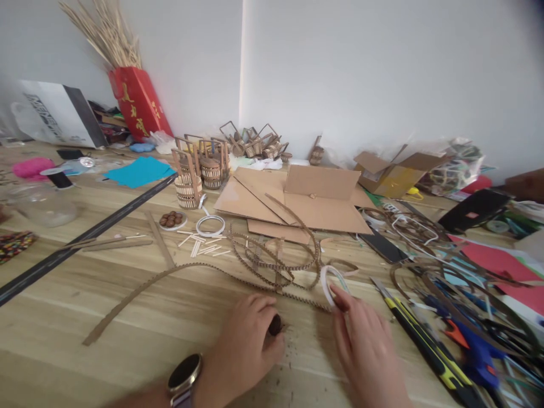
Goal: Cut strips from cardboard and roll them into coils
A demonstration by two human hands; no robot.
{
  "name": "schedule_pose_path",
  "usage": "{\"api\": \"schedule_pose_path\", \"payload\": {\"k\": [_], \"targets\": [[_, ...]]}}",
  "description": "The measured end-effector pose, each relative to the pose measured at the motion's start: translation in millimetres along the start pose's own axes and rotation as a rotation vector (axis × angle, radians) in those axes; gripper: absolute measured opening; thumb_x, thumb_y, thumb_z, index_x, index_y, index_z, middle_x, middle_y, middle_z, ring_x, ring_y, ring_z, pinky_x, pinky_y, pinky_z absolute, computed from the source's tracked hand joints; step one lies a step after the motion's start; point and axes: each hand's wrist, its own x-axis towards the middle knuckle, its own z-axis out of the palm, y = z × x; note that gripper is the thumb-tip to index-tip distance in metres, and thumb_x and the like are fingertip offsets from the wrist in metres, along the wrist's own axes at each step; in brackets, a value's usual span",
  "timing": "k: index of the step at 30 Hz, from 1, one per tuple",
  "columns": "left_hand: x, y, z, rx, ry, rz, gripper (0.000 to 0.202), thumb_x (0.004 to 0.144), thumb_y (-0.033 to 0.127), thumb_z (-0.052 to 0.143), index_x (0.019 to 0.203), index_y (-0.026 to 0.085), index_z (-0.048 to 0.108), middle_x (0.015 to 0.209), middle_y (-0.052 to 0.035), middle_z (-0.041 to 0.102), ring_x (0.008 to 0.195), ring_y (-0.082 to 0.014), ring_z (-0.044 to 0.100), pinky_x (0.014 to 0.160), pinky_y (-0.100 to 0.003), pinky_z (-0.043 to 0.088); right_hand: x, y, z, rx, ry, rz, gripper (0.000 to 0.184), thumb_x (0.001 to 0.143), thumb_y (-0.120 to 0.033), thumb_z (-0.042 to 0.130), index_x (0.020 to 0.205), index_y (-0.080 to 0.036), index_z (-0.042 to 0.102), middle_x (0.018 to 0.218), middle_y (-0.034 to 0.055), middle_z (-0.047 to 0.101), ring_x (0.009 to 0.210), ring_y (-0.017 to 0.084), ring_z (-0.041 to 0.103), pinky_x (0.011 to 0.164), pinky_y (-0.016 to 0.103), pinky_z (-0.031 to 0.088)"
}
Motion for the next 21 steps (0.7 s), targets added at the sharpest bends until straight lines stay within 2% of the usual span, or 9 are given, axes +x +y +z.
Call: {"api": "schedule_pose_path", "payload": {"k": [3,7,12,14,17,21], "targets": [[-1,4,-5.8,-0.176,0.009,0.03,0.025,0.083,0.018,0.057,0.106,0.016,0.065,0.119,-0.0104,0.064,0.116,-0.0247,0.055,0.105,-0.04,0.041,-2,-10,-2,0.308,0.012,0.082,0.025,0.096,-0.026,0.044,0.121,-0.025,0.047,0.105,0.0093,0.066,0.098,0.024,0.064,0.082,0.038,0.051],[-1,12,-18.9,-0.492,-0.061,0.038,0.026,0.083,0.024,0.057,0.107,0.018,0.065,0.124,-0.0086,0.062,0.118,-0.022,0.055,0.103,-0.033,0.042,-11,-18,3,0.605,-0.026,0.175,0.017,0.097,-0.03,0.045,0.113,-0.025,0.05,0.101,0.0073,0.066,0.098,0.019,0.066,0.082,0.028,0.055],[3,14,-27.1,-0.867,-0.13,0.033,0.02,0.086,0.028,0.054,0.098,0.019,0.067,0.122,-0.0077,0.063,0.117,-0.0226,0.057,0.103,-0.035,0.043,-15,-27,7,0.699,-0.162,-0.023,0.013,0.098,-0.029,0.045,0.098,-0.026,0.057,0.093,0.0059,0.069,0.087,0.018,0.067,0.073,0.027,0.055],[3,14,-27.5,-0.955,-0.15,0.029,0.02,0.087,0.03,0.053,0.095,0.018,0.067,0.121,-0.0091,0.064,0.116,-0.0231,0.058,0.101,-0.037,0.044,-15,-32,6,0.708,-0.188,-0.053,0.014,0.097,-0.026,0.046,0.09,-0.025,0.058,0.088,0.0054,0.068,0.083,0.018,0.066,0.072,0.028,0.053],[0,15,-27.6,-0.857,-0.152,0.035,0.02,0.085,0.029,0.055,0.098,0.019,0.067,0.124,-0.0086,0.063,0.116,-0.0229,0.058,0.101,-0.036,0.044,-11,-34,4,0.754,-0.193,-0.004,0.018,0.097,-0.025,0.044,0.087,-0.025,0.059,0.085,0.0043,0.067,0.08,0.017,0.065,0.07,0.026,0.052],[-5,18,-23.5,-0.499,-0.133,0.149,0.022,0.081,0.021,0.06,0.101,0.02,0.067,0.123,-0.0071,0.063,0.115,-0.0216,0.057,0.101,-0.031,0.044,-1,-29,-3,0.832,-0.201,0.168,0.018,0.095,-0.031,0.047,0.09,-0.024,0.063,0.091,0.0058,0.068,0.087,0.019,0.066,0.075,0.027,0.054]]}}
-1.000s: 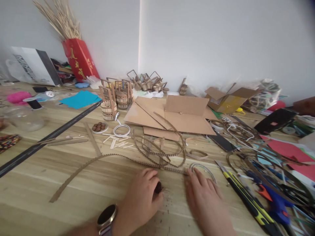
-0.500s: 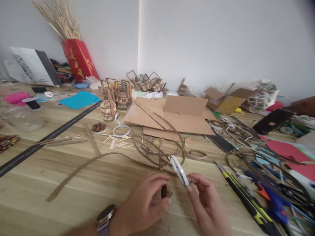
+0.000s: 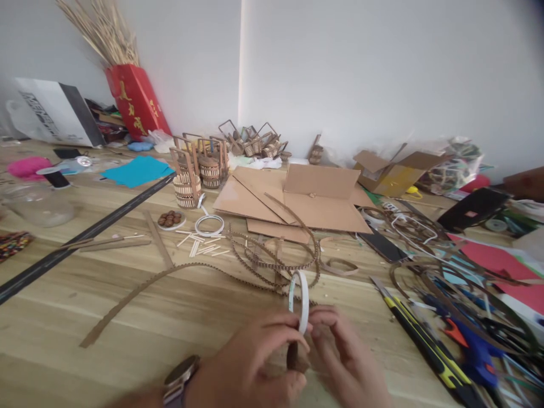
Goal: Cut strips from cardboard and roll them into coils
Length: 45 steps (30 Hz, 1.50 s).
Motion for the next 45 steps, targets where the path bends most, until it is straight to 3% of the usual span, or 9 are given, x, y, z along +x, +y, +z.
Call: {"api": "schedule_pose_path", "payload": {"k": [5,11,18,23,30,34,37,40,45], "targets": [[-3,-8,11.5,0.384,-0.086,0.136,0.032,0.083,0.02,0.067,0.115,0.019,0.062,0.126,-0.0084,0.062,0.117,-0.0222,0.056,0.106,-0.031,0.041,3,-4,-8,0.223,0.007,0.193,0.027,0.091,-0.046,0.054,0.093,-0.024,0.069,0.091,0.006,0.072,0.085,0.021,0.068,0.077,0.03,0.056],[-1,-12,14.9,0.55,-0.16,0.217,0.034,0.086,0.022,0.065,0.119,0.016,0.061,0.128,-0.0095,0.061,0.121,-0.0233,0.053,0.11,-0.034,0.037,-1,0,-6,0.461,0.003,0.409,0.029,0.082,-0.05,0.066,0.088,-0.022,0.071,0.078,0.0039,0.07,0.074,0.019,0.064,0.069,0.028,0.053],[-4,-7,3.7,0.427,0.105,0.264,0.031,0.095,0.027,0.051,0.123,0.016,0.052,0.128,-0.0126,0.058,0.125,-0.0231,0.048,0.109,-0.035,0.038,-2,0,-9,0.417,0.025,0.374,0.034,0.086,-0.054,0.058,0.089,-0.022,0.068,0.078,0.0033,0.064,0.069,0.017,0.055,0.065,0.027,0.047],[-7,-10,-0.3,0.304,0.295,0.096,0.028,0.092,0.025,0.052,0.12,0.022,0.054,0.128,-0.0115,0.051,0.121,-0.0235,0.049,0.104,-0.036,0.041,1,7,-6,0.448,0.095,0.346,0.033,0.087,-0.055,0.056,0.086,-0.023,0.066,0.077,0.0028,0.06,0.07,0.017,0.052,0.065,0.028,0.047],[0,-7,-4.2,-0.149,0.091,-0.074,0.024,0.091,0.038,0.053,0.111,0.027,0.062,0.126,-0.0061,0.054,0.117,-0.0222,0.053,0.094,-0.031,0.047,7,5,0,0.784,0.138,0.461,0.028,0.082,-0.05,0.065,0.09,-0.024,0.067,0.076,0.0023,0.06,0.066,0.015,0.053,0.064,0.028,0.049],[-1,-1,-4.5,-0.22,0.048,-0.065,0.025,0.091,0.041,0.053,0.108,0.026,0.063,0.119,-0.0054,0.057,0.112,-0.0215,0.055,0.101,-0.033,0.043,4,17,3,0.615,0.078,0.496,0.034,0.087,-0.052,0.058,0.104,-0.023,0.066,0.088,0.0056,0.066,0.077,0.019,0.06,0.072,0.033,0.052],[-2,3,-4.5,-0.2,0.017,-0.054,0.026,0.089,0.041,0.054,0.106,0.024,0.064,0.116,-0.0068,0.057,0.108,-0.0209,0.056,0.096,-0.03,0.045,0,20,0,0.251,0.164,0.367,0.038,0.09,-0.047,0.055,0.12,-0.025,0.059,0.111,0.0081,0.066,0.097,0.023,0.061,0.085,0.036,0.051],[-1,4,-3.2,-0.159,-0.028,-0.029,0.027,0.089,0.039,0.055,0.106,0.021,0.064,0.113,-0.0074,0.057,0.105,-0.02,0.057,0.096,-0.03,0.045,-3,14,-5,-0.111,0.253,0.083,0.037,0.093,-0.035,0.053,0.13,-0.028,0.053,0.121,0.008,0.06,0.106,0.022,0.058,0.091,0.036,0.049],[1,1,1.4,-0.134,-0.098,0.054,0.026,0.087,0.037,0.057,0.101,0.017,0.064,0.108,-0.0087,0.058,0.103,-0.0204,0.056,0.094,-0.029,0.044,-1,-2,-7,-0.306,0.125,-0.265,0.036,0.093,-0.02,0.052,0.127,-0.029,0.057,0.113,0.0084,0.063,0.105,0.021,0.062,0.084,0.031,0.054]]}}
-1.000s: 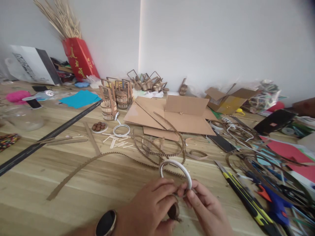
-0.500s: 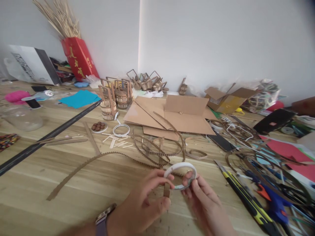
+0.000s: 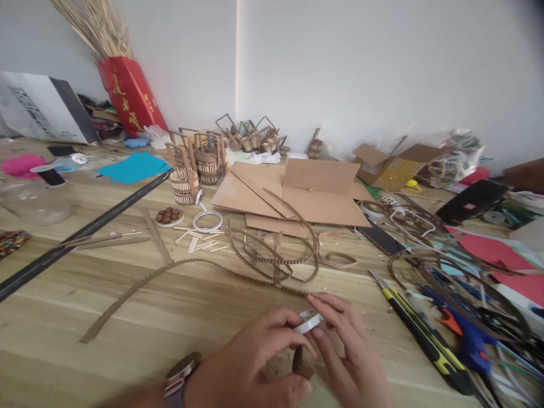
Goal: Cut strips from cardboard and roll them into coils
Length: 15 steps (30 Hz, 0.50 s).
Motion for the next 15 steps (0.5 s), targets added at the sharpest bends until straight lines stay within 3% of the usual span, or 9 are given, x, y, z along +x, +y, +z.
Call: {"api": "schedule_pose_path", "payload": {"k": [3,7,11,15], "targets": [[1,-1,0.0,-0.001,-0.029,0.006,0.024,0.085,0.034,0.059,0.099,0.016,0.064,0.106,-0.0085,0.057,0.101,-0.0202,0.056,0.094,-0.029,0.043,4,-3,0,0.096,-0.038,-0.04,0.03,0.093,-0.016,0.051,0.119,-0.028,0.06,0.1,0.0064,0.066,0.092,0.018,0.066,0.074,0.025,0.056],[3,1,-5.3,-0.029,-0.08,0.035,0.019,0.083,0.029,0.063,0.096,0.016,0.065,0.112,-0.0079,0.058,0.107,-0.02,0.055,0.096,-0.027,0.041,6,0,-1,0.214,0.003,0.058,0.015,0.093,-0.021,0.053,0.1,-0.029,0.064,0.089,0.0038,0.065,0.085,0.017,0.066,0.071,0.023,0.056],[3,4,-10.6,-0.02,-0.092,0.025,0.021,0.081,0.028,0.065,0.099,0.017,0.066,0.116,-0.0077,0.059,0.107,-0.0201,0.057,0.097,-0.026,0.041,6,6,-3,0.31,0.041,0.145,0.014,0.095,-0.024,0.052,0.102,-0.029,0.063,0.095,0.0044,0.066,0.094,0.018,0.065,0.078,0.026,0.056],[1,2,-9.3,0.073,-0.076,0.027,0.018,0.082,0.025,0.062,0.099,0.017,0.065,0.109,-0.0063,0.061,0.1,-0.0184,0.058,0.092,-0.026,0.044,4,9,-3,0.19,-0.005,0.1,0.024,0.093,-0.021,0.054,0.113,-0.03,0.062,0.109,0.0056,0.065,0.106,0.018,0.061,0.089,0.027,0.053]]}}
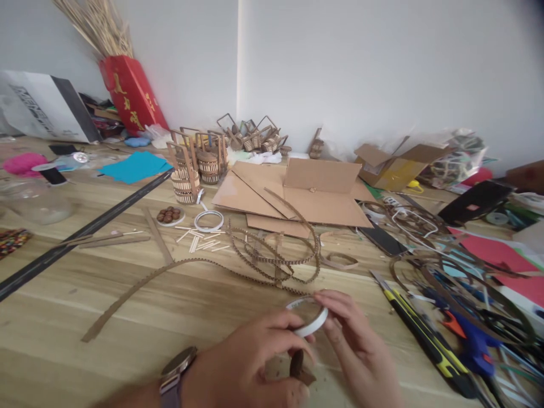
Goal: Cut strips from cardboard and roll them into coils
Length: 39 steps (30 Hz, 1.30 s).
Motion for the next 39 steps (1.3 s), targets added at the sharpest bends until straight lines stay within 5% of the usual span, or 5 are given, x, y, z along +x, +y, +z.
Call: {"api": "schedule_pose_path", "payload": {"k": [12,20,24,31,39], "targets": [[0,-9,9.6,0.499,0.095,-0.072,0.025,0.087,0.024,0.061,0.109,0.011,0.063,0.127,-0.0157,0.058,0.118,-0.0269,0.052,0.103,-0.039,0.042,-1,-8,-3,-0.228,0.058,-0.141,0.009,0.087,-0.019,0.061,0.088,-0.027,0.063,0.099,0.0047,0.061,0.093,0.018,0.063,0.077,0.027,0.054],[1,-13,13.5,0.675,0.069,-0.087,0.028,0.087,0.025,0.062,0.11,0.01,0.063,0.125,-0.0165,0.059,0.116,-0.0294,0.053,0.103,-0.045,0.045,-4,1,-2,-0.418,0.111,-0.125,0.033,0.093,-0.019,0.053,0.126,-0.025,0.056,0.101,0.0073,0.057,0.09,0.019,0.059,0.076,0.031,0.048],[0,-15,19.2,0.696,0.023,-0.078,0.03,0.088,0.026,0.062,0.112,0.01,0.062,0.123,-0.0156,0.06,0.114,-0.0293,0.054,0.102,-0.046,0.045,-8,-2,7,-0.568,0.018,-0.326,0.027,0.092,-0.015,0.055,0.117,-0.022,0.064,0.093,0.0065,0.061,0.079,0.018,0.054,0.071,0.032,0.04],[-2,-13,23.9,0.721,0.023,-0.098,0.026,0.089,0.028,0.061,0.11,0.013,0.061,0.122,-0.0114,0.06,0.112,-0.027,0.054,0.101,-0.044,0.045,-6,-9,12,-0.62,0.062,-0.333,0.017,0.094,-0.02,0.052,0.094,-0.024,0.068,0.08,0.0031,0.068,0.074,0.018,0.055,0.074,0.035,0.036],[-2,-11,32.5,0.75,0.081,-0.07,0.024,0.085,0.024,0.066,0.106,0.016,0.06,0.118,-0.0104,0.062,0.104,-0.0261,0.057,0.091,-0.038,0.049,10,-14,7,0.008,-0.067,0.176,0.012,0.078,-0.018,0.06,0.069,-0.024,0.065,0.073,0.0017,0.063,0.073,0.019,0.062,0.065,0.028,0.049]]}}
